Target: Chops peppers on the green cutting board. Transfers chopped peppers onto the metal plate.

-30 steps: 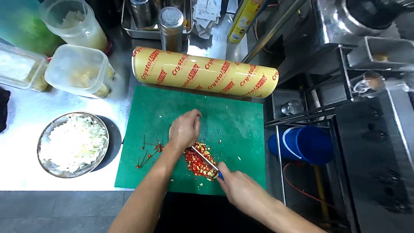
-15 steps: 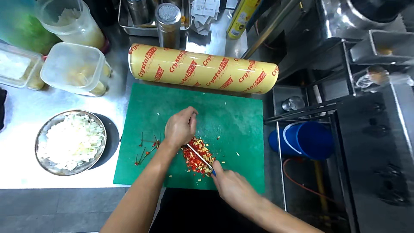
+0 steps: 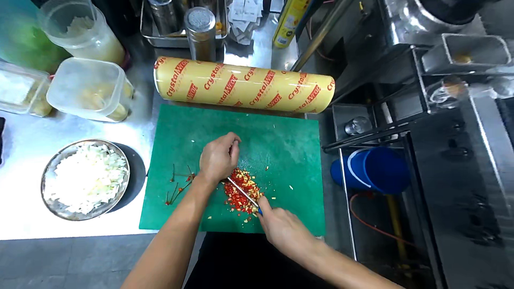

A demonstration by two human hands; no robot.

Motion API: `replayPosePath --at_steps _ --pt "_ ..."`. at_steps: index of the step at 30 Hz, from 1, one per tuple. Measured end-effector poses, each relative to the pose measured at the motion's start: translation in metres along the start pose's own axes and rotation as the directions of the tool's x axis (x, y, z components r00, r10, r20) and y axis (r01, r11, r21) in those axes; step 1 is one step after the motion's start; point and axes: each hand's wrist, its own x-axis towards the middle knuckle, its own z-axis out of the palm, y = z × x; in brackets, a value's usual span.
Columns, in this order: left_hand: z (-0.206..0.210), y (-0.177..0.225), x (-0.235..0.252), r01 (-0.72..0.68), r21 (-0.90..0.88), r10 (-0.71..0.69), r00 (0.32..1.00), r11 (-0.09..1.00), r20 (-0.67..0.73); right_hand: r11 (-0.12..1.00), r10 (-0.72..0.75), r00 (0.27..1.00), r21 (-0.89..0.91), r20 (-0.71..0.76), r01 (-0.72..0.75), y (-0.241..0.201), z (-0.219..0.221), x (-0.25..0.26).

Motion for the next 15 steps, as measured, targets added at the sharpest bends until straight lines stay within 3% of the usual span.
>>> replayPosePath --at_steps 5,10,15 --pt "-0.003 -0.003 0.006 0.018 -0.076 -0.02 1.0 0.997 -0.023 1.0 -0.014 1.0 -0.003 0.015 0.014 -0.009 -0.022 -0.016" --pt "-0.003 -0.005 -0.001 -0.022 -0.033 0.022 1.0 0.999 0.01 1.0 0.012 1.0 0.022 -0.013 -0.011 -0.01 0.008 -0.002" --pt "-0.005 -0.007 0.001 -0.006 -0.051 0.004 0.999 0.999 -0.035 1.0 -0.017 1.0 -0.018 -0.011 0.017 -0.01 -0.011 -0.009"
